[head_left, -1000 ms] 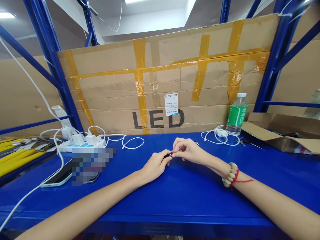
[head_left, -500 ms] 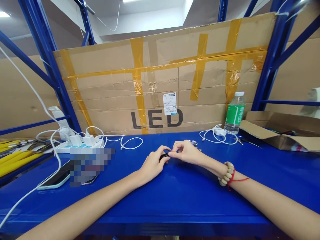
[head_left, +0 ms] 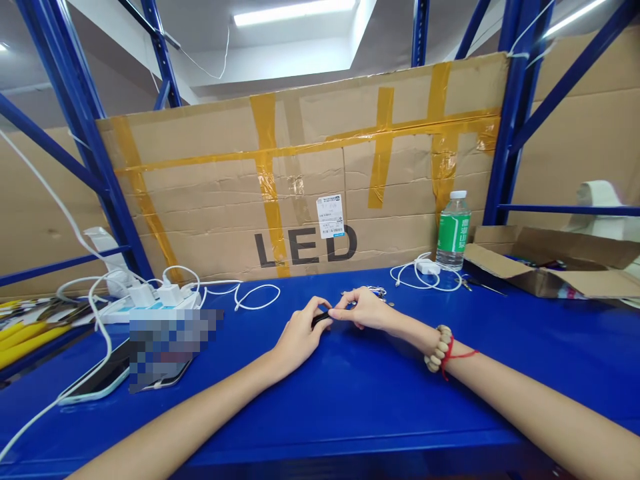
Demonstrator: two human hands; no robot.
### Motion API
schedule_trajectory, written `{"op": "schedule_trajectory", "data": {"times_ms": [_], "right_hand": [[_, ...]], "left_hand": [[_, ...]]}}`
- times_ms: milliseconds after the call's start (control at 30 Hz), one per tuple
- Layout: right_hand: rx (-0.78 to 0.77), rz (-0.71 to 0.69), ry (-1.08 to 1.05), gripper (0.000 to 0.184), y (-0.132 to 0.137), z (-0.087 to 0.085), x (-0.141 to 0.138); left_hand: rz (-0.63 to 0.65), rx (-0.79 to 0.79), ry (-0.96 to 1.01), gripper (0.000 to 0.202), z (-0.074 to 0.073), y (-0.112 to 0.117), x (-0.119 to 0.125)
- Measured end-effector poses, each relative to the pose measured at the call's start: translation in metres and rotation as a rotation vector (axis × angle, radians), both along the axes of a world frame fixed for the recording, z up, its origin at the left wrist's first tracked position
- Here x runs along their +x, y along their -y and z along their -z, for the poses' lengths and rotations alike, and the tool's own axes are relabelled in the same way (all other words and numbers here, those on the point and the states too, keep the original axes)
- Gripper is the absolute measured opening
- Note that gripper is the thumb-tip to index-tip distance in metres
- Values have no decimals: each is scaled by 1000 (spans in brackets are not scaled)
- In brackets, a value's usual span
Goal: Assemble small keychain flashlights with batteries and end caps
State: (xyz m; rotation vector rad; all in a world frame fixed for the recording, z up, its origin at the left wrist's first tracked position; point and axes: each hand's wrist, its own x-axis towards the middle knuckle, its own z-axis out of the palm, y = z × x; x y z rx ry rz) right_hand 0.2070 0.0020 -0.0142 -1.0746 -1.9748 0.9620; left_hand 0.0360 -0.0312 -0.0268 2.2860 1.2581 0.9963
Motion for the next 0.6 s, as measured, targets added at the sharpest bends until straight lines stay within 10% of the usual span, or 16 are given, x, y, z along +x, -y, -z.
{"op": "schedule_trajectory", "data": {"times_ms": [600], "right_hand": [[-10,-22,-2,41,1,-15,9]], "left_hand": [[30,32,6,12,-7,5,3]]}}
